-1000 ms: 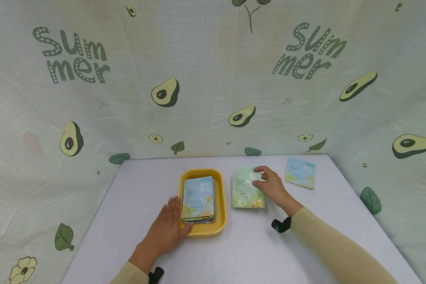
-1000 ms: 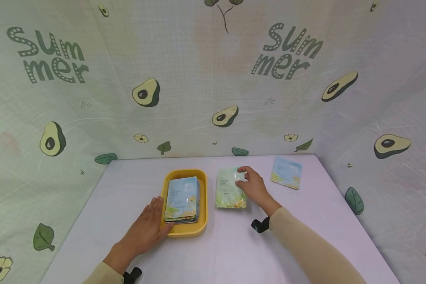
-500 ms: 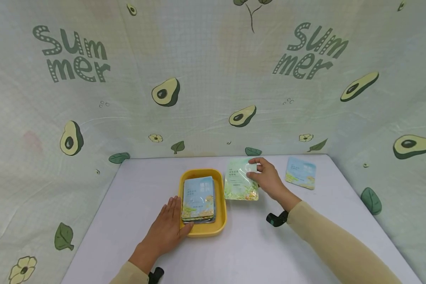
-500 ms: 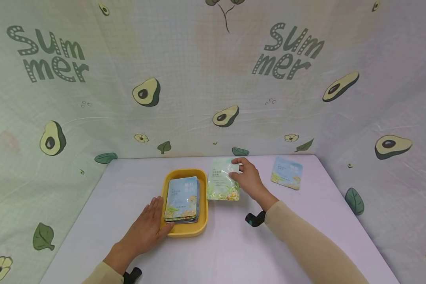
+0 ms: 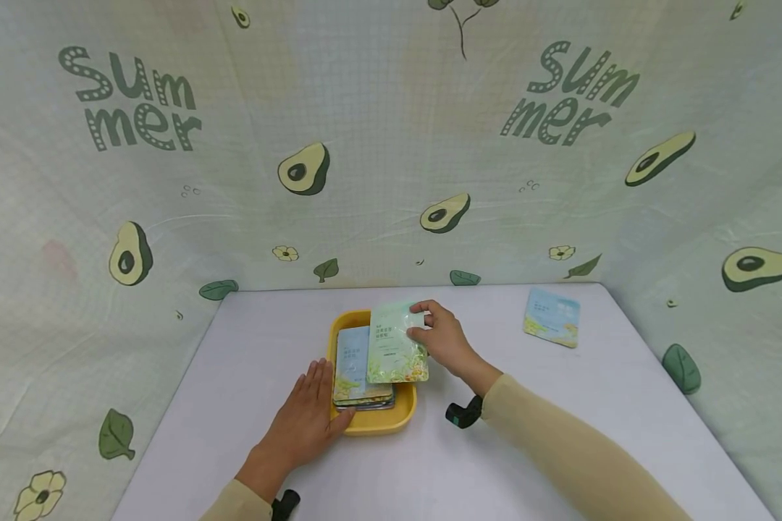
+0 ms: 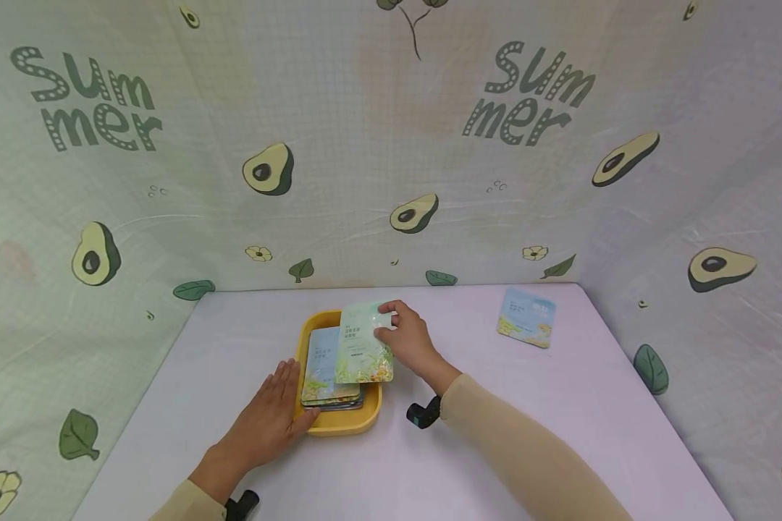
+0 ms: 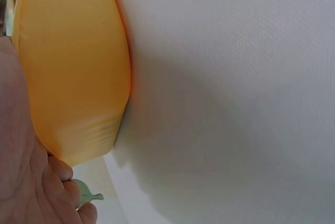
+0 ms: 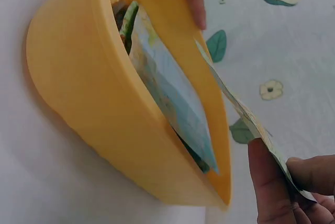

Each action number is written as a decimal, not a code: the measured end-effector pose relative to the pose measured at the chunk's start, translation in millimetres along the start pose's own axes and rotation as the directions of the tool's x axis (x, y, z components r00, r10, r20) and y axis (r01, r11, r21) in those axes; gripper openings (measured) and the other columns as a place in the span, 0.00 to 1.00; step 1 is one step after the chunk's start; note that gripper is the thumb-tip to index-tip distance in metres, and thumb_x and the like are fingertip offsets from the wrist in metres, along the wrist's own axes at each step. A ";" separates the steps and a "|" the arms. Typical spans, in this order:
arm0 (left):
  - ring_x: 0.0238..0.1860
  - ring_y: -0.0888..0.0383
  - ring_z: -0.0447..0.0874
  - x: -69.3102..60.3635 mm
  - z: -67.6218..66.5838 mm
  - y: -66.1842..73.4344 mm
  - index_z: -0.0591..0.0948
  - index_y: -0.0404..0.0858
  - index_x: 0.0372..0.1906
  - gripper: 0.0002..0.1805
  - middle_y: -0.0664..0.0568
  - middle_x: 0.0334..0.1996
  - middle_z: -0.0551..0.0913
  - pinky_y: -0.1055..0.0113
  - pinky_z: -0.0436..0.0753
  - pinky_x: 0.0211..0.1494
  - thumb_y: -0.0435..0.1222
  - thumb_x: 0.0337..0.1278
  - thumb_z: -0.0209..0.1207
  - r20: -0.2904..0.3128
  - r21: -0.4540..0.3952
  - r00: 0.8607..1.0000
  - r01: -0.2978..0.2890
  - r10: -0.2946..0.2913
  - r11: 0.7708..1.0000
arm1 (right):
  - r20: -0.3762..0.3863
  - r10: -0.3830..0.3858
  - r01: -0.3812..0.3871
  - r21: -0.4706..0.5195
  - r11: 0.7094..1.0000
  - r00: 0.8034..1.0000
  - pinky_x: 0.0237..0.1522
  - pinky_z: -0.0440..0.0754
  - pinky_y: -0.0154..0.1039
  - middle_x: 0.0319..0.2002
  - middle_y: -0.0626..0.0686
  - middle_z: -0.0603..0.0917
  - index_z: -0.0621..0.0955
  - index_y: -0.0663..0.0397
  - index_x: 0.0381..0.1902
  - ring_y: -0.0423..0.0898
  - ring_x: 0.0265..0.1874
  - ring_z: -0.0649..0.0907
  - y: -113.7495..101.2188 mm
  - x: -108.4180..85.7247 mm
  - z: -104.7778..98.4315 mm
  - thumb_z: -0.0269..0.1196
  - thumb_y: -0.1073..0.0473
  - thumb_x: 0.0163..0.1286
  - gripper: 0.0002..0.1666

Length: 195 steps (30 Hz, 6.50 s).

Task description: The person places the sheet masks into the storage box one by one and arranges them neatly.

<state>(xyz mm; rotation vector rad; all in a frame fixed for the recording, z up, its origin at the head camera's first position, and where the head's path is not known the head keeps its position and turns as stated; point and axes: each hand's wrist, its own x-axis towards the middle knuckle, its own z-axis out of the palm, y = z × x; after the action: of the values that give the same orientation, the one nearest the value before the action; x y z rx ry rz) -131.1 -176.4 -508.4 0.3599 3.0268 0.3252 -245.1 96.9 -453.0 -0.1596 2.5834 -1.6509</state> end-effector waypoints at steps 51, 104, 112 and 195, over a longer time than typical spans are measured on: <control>0.86 0.38 0.45 -1.1 0.7 -0.8 0.47 0.28 0.84 0.53 0.34 0.85 0.50 0.42 0.55 0.85 0.62 0.76 0.52 -0.014 -0.034 1.000 -0.010 0.009 0.999 | 0.148 -0.069 0.111 -0.293 0.950 0.987 0.49 0.89 0.49 0.54 0.62 0.87 0.78 0.55 0.68 0.53 0.47 0.87 -5.6 8.2 65.4 0.74 0.61 0.68 0.32; 0.85 0.37 0.46 -1.3 -1.1 2.3 0.47 0.26 0.84 0.53 0.32 0.84 0.51 0.41 0.56 0.85 0.60 0.77 0.52 -0.008 -0.030 1.000 -0.003 0.003 1.000 | -0.043 0.116 -0.109 -0.752 0.650 0.992 0.73 0.47 0.83 0.77 0.83 0.53 0.52 0.84 0.76 0.82 0.77 0.52 163.4 0.2 -162.8 0.51 0.30 0.80 0.60; 0.86 0.37 0.46 -2.7 -4.4 2.3 0.47 0.26 0.84 0.53 0.32 0.84 0.51 0.41 0.55 0.85 0.59 0.77 0.52 0.001 -0.035 1.000 0.002 -0.002 0.999 | 0.050 0.027 0.023 -0.792 0.611 0.998 0.74 0.53 0.81 0.77 0.78 0.61 0.60 0.79 0.77 0.78 0.77 0.59 152.8 -11.8 -131.7 0.51 0.35 0.83 0.52; 0.86 0.39 0.45 -2.1 -2.0 1.9 0.43 0.28 0.85 0.53 0.34 0.85 0.49 0.42 0.54 0.86 0.60 0.78 0.51 0.027 -0.056 1.000 0.013 -0.012 0.998 | -0.058 -0.224 0.150 -0.580 0.801 0.973 0.42 0.88 0.57 0.58 0.71 0.80 0.70 0.55 0.74 0.58 0.35 0.86 94.9 -16.6 -101.9 0.71 0.62 0.71 0.37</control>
<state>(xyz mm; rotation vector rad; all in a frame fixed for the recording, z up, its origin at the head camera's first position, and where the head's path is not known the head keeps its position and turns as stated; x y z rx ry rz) -128.8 -175.5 -505.9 0.3385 2.9855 0.4011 -245.1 230.3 -496.3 -0.3654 3.1762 -0.8765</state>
